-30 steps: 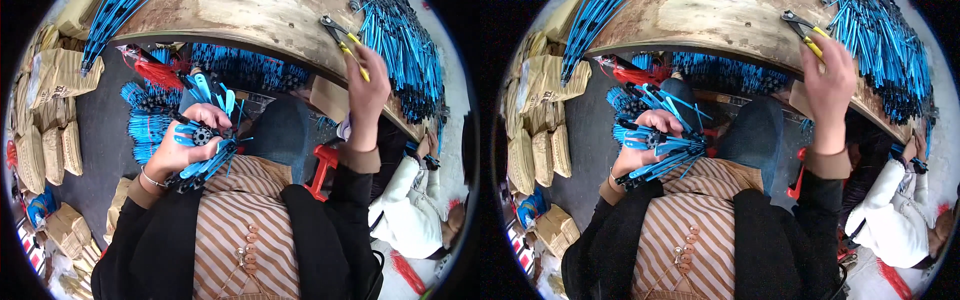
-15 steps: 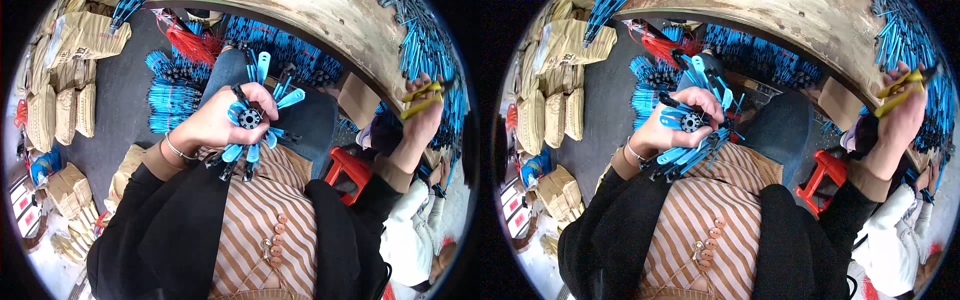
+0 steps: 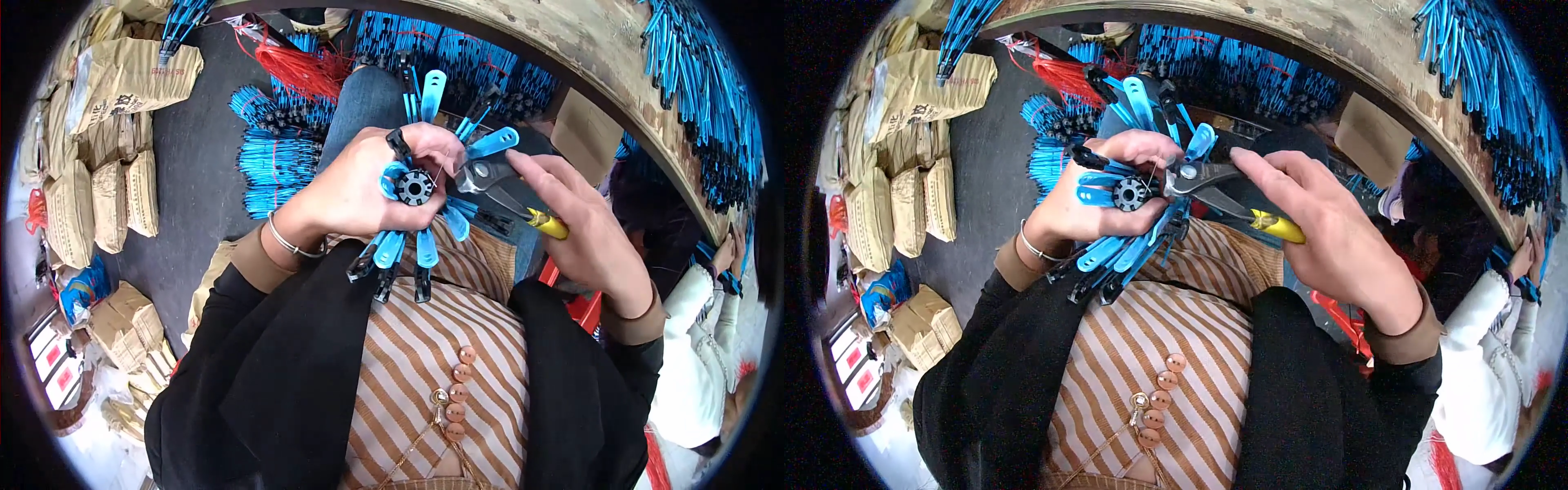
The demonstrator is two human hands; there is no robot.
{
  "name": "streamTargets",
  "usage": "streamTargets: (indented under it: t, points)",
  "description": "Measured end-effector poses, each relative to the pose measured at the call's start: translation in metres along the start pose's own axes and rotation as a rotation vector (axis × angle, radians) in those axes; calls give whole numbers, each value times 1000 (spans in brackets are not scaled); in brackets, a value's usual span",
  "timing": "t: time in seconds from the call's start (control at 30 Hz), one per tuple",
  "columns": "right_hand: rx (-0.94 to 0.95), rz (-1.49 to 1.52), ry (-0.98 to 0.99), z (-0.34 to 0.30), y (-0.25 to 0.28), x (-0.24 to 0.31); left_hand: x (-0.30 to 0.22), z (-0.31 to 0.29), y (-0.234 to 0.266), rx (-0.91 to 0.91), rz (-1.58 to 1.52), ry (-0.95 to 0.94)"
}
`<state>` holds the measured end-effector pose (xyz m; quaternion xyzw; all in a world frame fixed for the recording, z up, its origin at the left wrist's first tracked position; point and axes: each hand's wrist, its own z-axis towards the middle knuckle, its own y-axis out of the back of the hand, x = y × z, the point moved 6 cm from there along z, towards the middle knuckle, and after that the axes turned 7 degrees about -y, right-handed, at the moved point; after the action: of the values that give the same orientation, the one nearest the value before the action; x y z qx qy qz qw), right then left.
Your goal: The person gathers blue umbrella ribs, aligns them, and threads a wire through the rib ends. They then secure the ribs to a plastic hub by wrapping the wire and using pliers to twist and trim the excess wire.
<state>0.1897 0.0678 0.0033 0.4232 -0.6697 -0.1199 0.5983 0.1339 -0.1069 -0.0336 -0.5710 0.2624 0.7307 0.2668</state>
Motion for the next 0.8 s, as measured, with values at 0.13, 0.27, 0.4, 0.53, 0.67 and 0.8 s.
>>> streamTargets:
  t: [0.13, 0.27, 0.4, 0.53, 0.67, 0.8]
  points:
    - [107, -133, 53, 3, -2, 6, -1, 0, -1, 13, -28, -9]
    - [129, -160, 72, 7, 0, 12, -4, -1, 1, 53, 32, -41]
    - [148, -189, 79, 10, 5, 15, -3, -3, 2, 96, 87, -3]
    - [159, -222, 77, 12, 8, 18, -1, -3, 2, 127, 138, 37]
    - [157, -260, 69, 13, 8, 17, -3, -2, 2, 129, 187, 12]
    - [193, -165, 6, 14, -5, 4, -1, -2, 5, 111, 146, 46]
